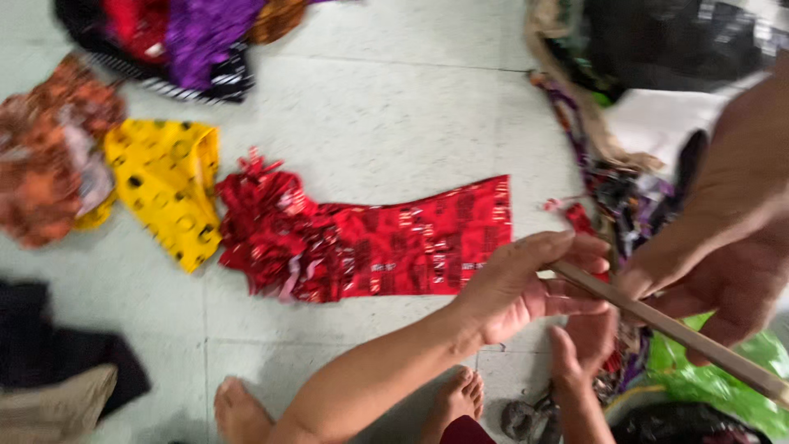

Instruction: The person smoothes a red fabric piece on the floor, uses shears to cut along one edge, then folds the fabric and repeat the smoothing and cutting on a second yellow fabric piece.

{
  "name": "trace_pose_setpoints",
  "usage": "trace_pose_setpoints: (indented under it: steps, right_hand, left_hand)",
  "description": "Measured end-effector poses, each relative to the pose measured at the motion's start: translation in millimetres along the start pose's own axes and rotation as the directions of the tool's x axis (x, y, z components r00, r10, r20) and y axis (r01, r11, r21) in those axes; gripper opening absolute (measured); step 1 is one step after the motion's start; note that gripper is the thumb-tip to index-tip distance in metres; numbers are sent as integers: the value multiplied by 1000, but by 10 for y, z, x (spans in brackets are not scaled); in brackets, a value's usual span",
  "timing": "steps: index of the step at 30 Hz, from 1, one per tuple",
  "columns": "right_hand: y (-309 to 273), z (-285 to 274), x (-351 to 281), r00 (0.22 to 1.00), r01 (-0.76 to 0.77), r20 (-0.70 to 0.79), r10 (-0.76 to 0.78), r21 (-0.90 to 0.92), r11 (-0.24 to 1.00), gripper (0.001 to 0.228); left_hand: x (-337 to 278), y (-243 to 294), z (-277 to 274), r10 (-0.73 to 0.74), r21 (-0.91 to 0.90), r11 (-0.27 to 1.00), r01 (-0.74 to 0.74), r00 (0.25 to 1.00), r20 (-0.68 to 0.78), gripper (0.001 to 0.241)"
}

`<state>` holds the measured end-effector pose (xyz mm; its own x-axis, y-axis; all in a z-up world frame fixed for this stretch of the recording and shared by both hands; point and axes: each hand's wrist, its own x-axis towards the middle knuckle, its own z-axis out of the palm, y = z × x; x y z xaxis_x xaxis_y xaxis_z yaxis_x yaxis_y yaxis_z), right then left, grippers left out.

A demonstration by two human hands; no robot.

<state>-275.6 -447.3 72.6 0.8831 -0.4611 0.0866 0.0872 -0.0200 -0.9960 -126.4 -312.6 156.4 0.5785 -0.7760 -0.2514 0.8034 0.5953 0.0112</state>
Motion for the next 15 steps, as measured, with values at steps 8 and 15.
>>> trace_pose_setpoints:
  steps: [8, 15]
  right_hand:
    - [-1026, 690, 307, 960, 75, 274, -55, -64, 995, 95]
    - [-867, -545, 578, 393, -765, 173, 903, -483, 426, 35]
  left_hand:
    - [-593, -394, -198, 31, -209, 977, -31, 1000, -3, 36]
    - [-1268, -77, 641, -597, -959, 145, -243, 751, -281, 96]
